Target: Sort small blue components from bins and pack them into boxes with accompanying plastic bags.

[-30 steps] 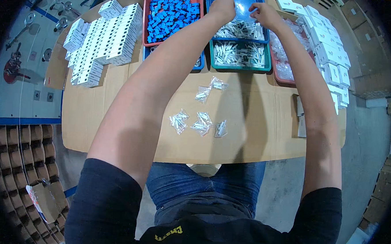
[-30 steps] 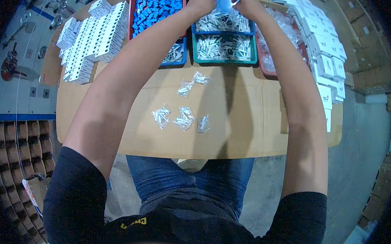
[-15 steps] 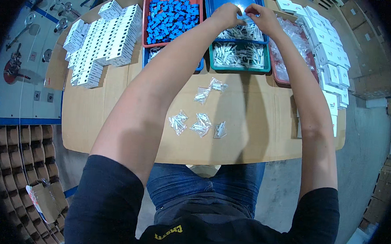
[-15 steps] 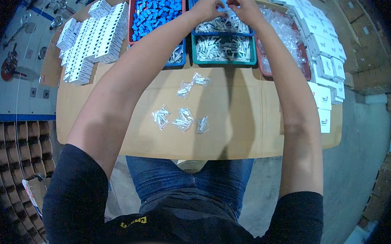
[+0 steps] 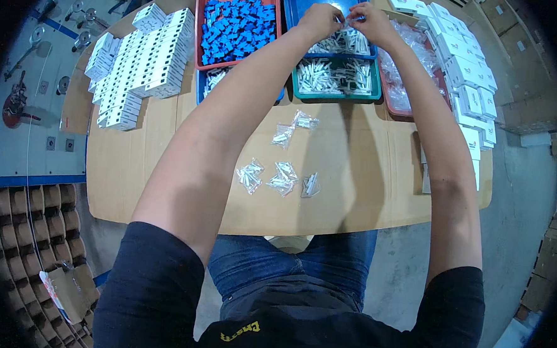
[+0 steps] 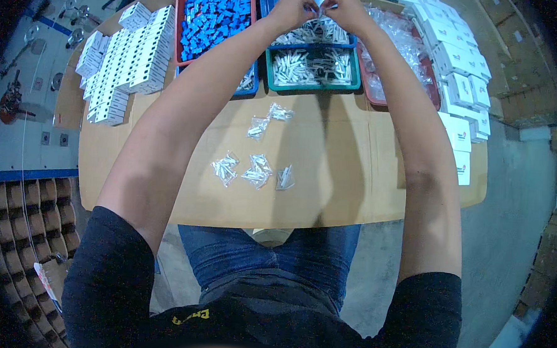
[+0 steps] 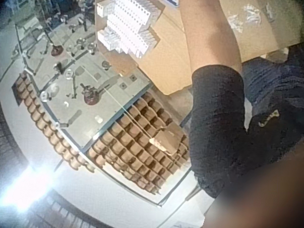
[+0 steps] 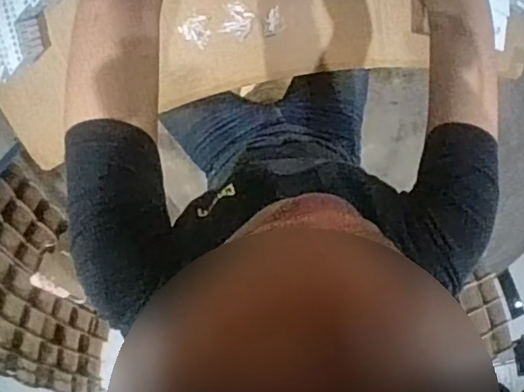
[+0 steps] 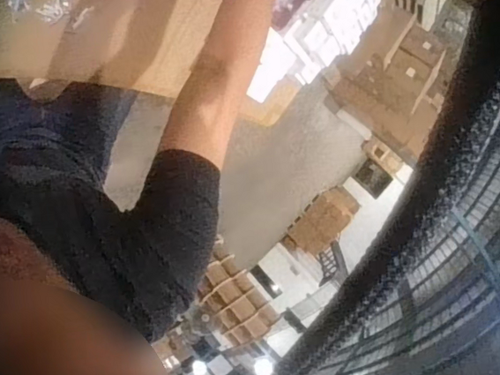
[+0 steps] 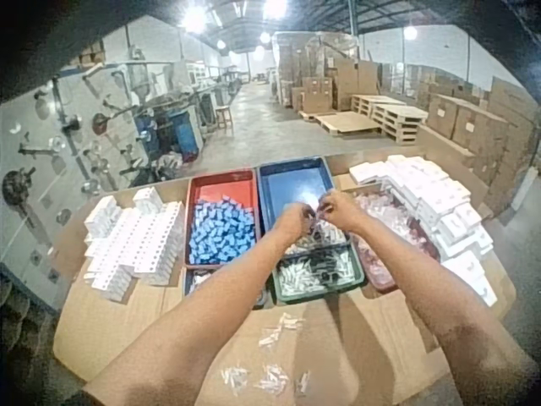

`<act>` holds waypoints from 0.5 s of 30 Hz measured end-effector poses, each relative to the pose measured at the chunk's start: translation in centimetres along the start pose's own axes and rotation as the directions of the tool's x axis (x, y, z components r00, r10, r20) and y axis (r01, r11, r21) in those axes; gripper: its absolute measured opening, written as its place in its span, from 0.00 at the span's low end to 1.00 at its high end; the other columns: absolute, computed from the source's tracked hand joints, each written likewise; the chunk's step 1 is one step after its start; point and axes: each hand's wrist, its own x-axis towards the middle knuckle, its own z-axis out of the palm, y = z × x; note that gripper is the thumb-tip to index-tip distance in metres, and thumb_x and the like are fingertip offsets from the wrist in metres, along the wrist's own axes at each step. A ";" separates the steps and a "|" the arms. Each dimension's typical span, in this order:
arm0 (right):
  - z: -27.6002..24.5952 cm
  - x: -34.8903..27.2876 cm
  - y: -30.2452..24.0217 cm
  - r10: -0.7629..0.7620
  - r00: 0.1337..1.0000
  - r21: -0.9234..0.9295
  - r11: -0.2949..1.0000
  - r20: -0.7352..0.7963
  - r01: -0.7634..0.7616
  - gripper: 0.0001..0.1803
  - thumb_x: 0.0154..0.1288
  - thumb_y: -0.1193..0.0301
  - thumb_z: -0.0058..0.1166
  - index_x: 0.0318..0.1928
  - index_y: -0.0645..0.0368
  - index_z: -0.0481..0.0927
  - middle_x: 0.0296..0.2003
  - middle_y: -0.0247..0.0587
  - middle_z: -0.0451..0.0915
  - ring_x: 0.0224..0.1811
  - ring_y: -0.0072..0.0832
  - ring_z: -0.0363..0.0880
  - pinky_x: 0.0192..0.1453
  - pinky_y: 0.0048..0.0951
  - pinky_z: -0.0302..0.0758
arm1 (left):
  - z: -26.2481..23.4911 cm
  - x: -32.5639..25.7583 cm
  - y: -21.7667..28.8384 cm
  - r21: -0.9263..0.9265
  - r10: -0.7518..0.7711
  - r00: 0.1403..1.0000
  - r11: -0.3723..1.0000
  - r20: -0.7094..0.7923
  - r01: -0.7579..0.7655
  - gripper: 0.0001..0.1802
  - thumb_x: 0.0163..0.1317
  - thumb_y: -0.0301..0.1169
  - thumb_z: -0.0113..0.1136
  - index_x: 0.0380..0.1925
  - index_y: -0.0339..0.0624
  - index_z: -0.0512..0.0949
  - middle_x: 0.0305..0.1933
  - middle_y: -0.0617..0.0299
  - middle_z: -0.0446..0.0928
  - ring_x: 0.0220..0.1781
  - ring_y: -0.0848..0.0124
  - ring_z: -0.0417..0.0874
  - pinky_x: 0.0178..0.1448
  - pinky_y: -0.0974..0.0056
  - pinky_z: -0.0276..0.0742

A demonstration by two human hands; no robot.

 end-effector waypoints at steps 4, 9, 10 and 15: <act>0.1 0.0 -3.2 0.106 0.991 -0.281 0.956 0.079 -0.080 0.12 0.66 0.72 0.59 0.49 0.58 0.82 0.37 0.49 0.84 0.41 0.40 0.86 0.46 0.36 0.80 | 0.6 -0.4 -1.3 -0.047 0.026 0.998 0.999 -0.054 -0.028 0.15 0.56 0.38 0.70 0.44 0.49 0.87 0.42 0.51 0.86 0.45 0.51 0.87 0.52 0.51 0.82; 0.3 0.4 -3.4 0.030 1.000 -0.228 0.973 0.001 -0.029 0.12 0.66 0.71 0.58 0.49 0.58 0.82 0.34 0.51 0.84 0.38 0.40 0.86 0.44 0.34 0.80 | 2.2 0.8 -2.1 -0.045 0.147 0.966 0.986 -0.211 -0.160 0.12 0.59 0.37 0.68 0.41 0.46 0.88 0.40 0.50 0.86 0.44 0.50 0.87 0.52 0.51 0.83; 0.4 0.3 -3.3 0.104 0.994 -0.113 0.988 -0.022 -0.106 0.12 0.66 0.71 0.59 0.49 0.57 0.82 0.35 0.50 0.84 0.37 0.39 0.86 0.44 0.34 0.80 | 2.5 0.7 -2.0 -0.069 0.116 0.965 0.988 -0.236 -0.136 0.11 0.58 0.36 0.69 0.39 0.45 0.88 0.40 0.49 0.86 0.43 0.51 0.87 0.51 0.52 0.83; -0.2 -0.6 -2.0 0.136 0.991 -0.069 0.988 0.013 -0.135 0.12 0.65 0.71 0.60 0.48 0.58 0.84 0.35 0.46 0.85 0.36 0.35 0.85 0.44 0.33 0.80 | 2.1 0.1 -1.5 -0.096 0.061 0.993 0.993 -0.106 -0.071 0.11 0.57 0.36 0.70 0.38 0.43 0.88 0.39 0.49 0.86 0.42 0.52 0.88 0.49 0.53 0.83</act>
